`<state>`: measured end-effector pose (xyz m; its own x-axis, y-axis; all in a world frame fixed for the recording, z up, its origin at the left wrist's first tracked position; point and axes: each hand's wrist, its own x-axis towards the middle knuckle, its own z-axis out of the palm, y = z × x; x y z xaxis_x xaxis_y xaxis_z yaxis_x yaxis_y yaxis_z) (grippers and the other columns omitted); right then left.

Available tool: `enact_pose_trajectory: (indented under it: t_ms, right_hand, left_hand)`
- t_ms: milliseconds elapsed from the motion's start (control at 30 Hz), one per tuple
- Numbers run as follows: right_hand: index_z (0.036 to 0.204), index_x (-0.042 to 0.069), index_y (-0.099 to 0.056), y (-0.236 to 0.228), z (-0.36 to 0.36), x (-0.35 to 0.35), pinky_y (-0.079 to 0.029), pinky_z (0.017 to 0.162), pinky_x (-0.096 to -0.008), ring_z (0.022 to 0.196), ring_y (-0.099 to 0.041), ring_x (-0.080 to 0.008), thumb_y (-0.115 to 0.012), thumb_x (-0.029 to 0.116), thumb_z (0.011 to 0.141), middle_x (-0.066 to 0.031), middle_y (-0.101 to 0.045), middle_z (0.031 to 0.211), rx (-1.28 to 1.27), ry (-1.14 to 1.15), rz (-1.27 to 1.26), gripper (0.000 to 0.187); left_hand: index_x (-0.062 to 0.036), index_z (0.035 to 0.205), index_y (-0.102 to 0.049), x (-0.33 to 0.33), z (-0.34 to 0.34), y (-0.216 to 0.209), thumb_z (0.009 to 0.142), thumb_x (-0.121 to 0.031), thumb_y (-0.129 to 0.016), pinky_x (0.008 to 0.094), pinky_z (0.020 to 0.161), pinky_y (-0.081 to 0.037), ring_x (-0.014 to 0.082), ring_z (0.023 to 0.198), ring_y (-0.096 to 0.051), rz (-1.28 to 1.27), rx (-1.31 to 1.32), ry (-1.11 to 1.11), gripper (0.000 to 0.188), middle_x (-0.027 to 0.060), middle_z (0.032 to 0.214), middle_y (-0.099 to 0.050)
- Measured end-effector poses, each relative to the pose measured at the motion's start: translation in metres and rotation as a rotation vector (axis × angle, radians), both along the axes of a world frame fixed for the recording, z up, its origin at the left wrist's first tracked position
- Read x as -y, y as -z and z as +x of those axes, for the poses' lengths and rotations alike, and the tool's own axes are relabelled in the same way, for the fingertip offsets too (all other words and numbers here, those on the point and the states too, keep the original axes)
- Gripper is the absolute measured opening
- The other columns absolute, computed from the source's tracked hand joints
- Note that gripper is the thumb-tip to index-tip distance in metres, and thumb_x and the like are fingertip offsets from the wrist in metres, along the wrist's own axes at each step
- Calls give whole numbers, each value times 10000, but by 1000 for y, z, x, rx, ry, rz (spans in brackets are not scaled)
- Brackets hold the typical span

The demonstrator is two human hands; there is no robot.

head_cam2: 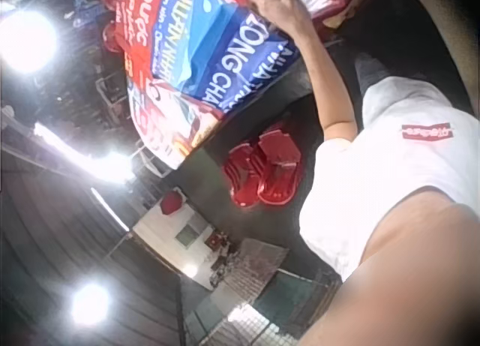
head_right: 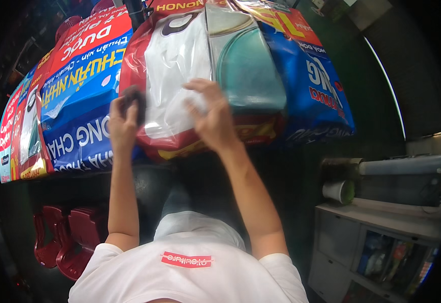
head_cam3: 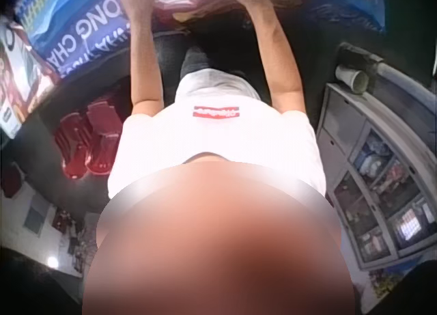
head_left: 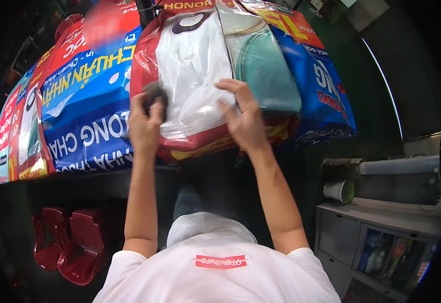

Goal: The person wipes the surface of a large inflatable promotional display with a dark cloth. They move methodically across different sections, smoothing the material and cleaning the printed graphics.

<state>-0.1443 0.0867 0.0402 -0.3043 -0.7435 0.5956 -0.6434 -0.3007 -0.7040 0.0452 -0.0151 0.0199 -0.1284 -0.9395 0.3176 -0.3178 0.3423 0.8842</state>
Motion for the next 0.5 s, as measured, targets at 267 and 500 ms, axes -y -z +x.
enact_pose_trajectory:
  t_ms: [267,500]
  right_hand:
    - [1377,34,-481,-46,-106,-51,-449,999,-341,1171,-574,-234,-547,257,980,-114,-586,1300,851,510,-76,460]
    - [1464,185,-400,31,-164,23,-261,1110,-574,1457,-275,-318,-556,140,931,-85,-371,1539,-261,-312,690,557]
  left_hand:
    - [-49,1134,-662,-40,-124,-13,754,-61,-689,450,1031,-413,319,1184,-567,-800,82,741,381,120,1209,-606]
    - [-2,1076,-682,19,-168,60,702,-122,-679,339,813,-526,234,997,-621,-1084,-60,1069,393,94,1141,-615]
